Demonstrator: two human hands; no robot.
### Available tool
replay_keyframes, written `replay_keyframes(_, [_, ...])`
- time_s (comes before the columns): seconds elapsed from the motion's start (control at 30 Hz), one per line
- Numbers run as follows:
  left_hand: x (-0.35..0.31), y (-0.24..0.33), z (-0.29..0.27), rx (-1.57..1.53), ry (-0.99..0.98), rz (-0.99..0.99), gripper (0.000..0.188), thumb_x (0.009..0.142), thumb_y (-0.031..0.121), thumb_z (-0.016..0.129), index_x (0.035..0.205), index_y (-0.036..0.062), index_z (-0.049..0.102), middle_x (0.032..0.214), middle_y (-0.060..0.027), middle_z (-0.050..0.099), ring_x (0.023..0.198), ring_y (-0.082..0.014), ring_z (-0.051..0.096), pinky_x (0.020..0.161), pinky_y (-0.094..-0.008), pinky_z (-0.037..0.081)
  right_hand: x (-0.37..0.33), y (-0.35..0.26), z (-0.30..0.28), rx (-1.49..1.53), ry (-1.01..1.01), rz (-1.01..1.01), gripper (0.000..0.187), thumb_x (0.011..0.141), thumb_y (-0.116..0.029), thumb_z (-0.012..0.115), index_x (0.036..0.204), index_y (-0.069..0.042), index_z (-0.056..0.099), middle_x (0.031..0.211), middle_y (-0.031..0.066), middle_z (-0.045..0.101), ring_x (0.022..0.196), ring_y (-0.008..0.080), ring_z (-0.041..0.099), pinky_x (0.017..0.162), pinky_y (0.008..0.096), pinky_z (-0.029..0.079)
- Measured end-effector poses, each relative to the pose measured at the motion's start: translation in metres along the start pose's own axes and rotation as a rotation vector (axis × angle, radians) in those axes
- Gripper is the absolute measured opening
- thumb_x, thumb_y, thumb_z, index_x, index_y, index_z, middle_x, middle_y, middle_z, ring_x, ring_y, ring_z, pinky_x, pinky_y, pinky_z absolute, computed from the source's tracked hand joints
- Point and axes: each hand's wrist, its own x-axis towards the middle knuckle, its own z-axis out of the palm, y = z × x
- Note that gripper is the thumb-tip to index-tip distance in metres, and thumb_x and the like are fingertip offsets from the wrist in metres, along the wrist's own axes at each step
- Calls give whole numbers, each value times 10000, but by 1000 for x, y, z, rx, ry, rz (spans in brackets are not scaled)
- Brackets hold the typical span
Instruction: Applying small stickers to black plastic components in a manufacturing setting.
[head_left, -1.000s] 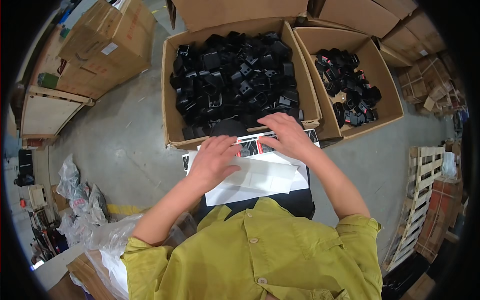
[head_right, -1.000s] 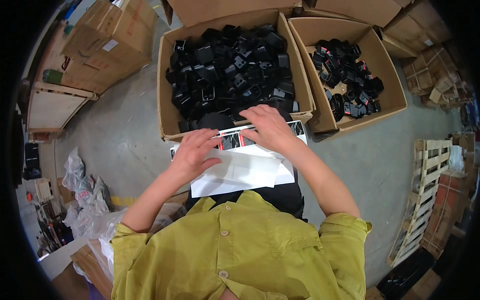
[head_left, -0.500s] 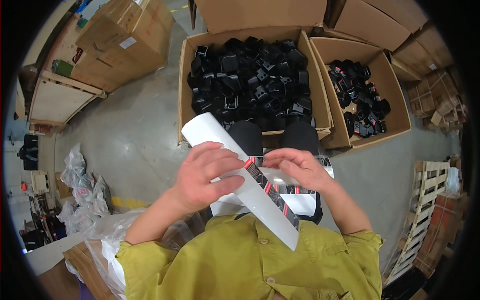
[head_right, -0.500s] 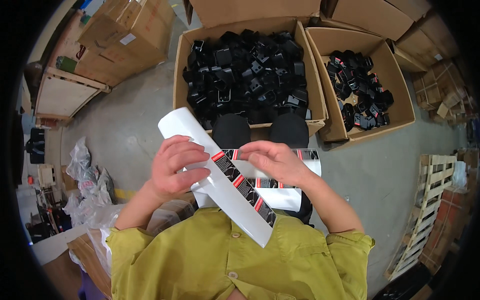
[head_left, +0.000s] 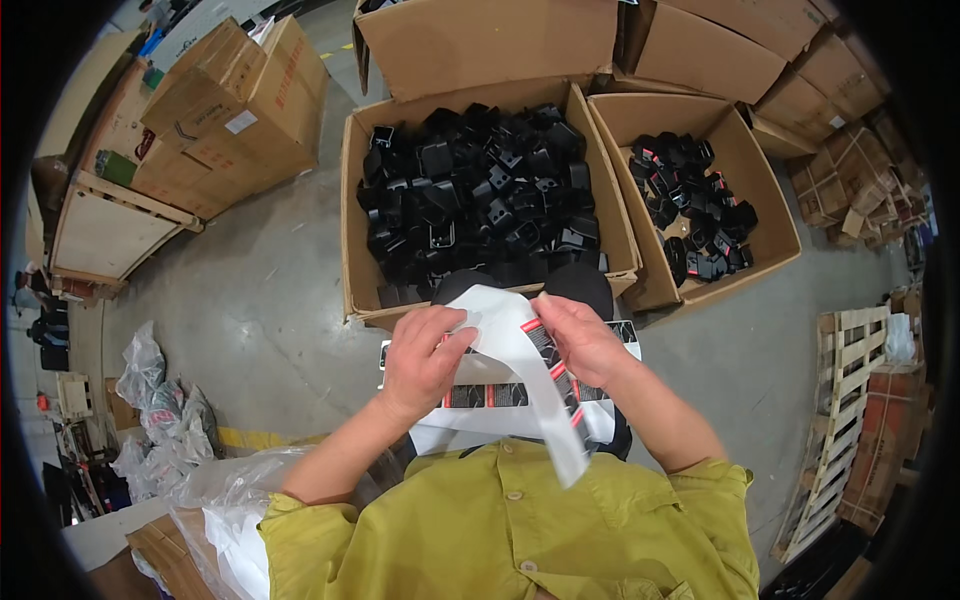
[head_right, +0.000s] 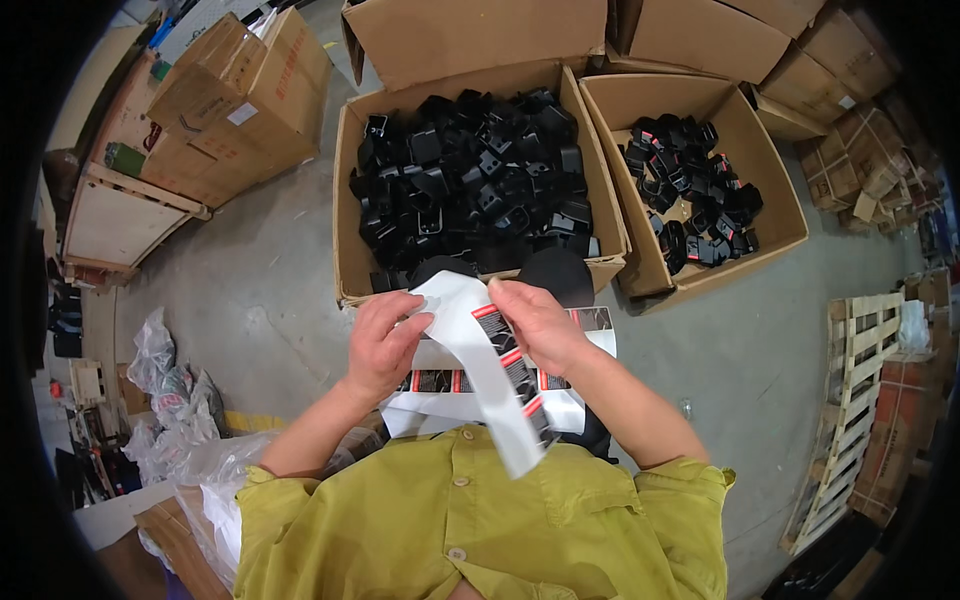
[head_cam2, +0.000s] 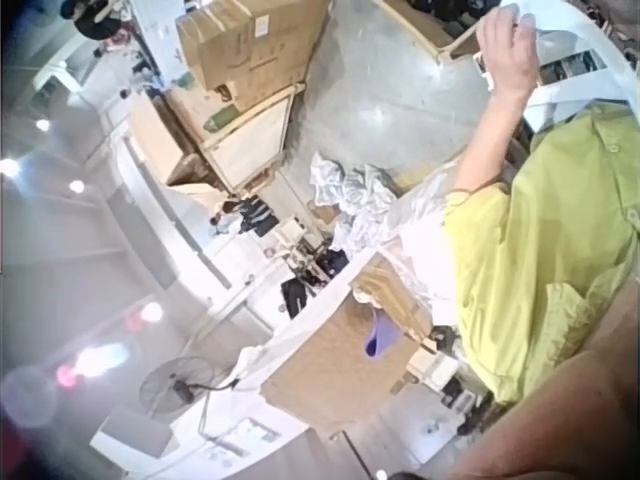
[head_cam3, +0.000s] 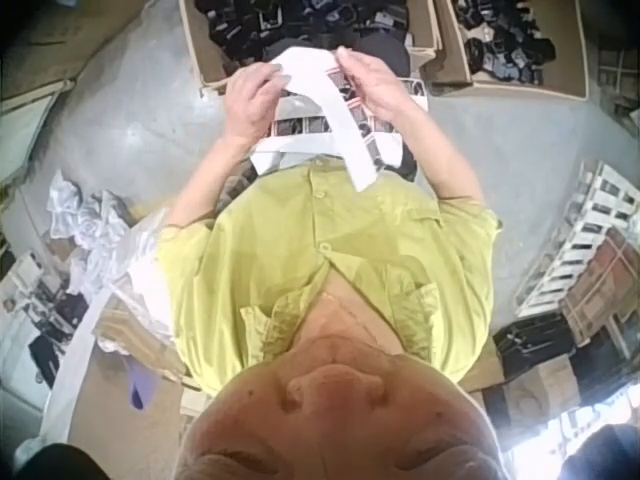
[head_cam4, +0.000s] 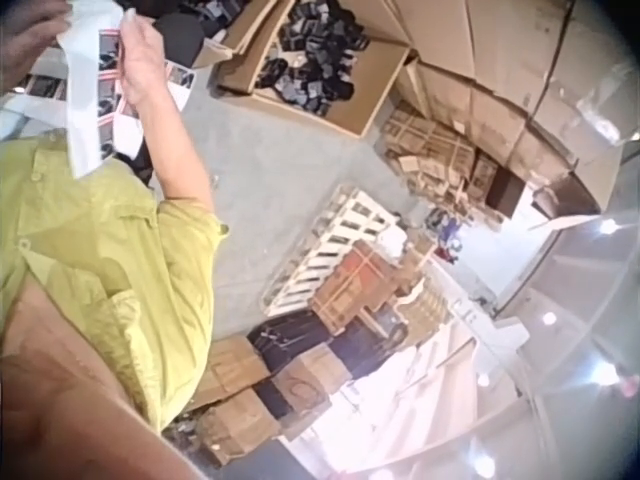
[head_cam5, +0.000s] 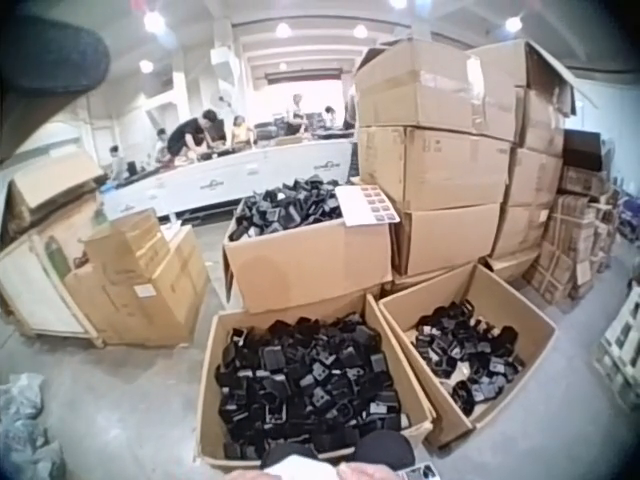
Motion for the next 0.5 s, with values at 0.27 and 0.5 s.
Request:
replay_keyframes(0.27, [12, 6, -7, -1121, 60, -996, 332, 821, 156, 555, 1109, 21, 459, 1019, -67, 533, 883, -140, 520, 771, -275, 434, -9, -18, -3, -229, -57, -245, 279, 828, -71, 567, 1080, 13, 481, 926, 99, 612, 809, 115, 595, 718, 236, 483])
replay_keyframes(0.5, [11, 34, 18, -1400, 107, -1354, 220, 823, 211, 598, 962, 41, 592, 835, -3, 606, 702, -65, 526, 579, -219, 426, -11, -9, 20, -1315, 325, -871, 194, 725, -102, 644, 888, -32, 567, 749, 81, 564, 727, 231, 544, 621, 306, 462])
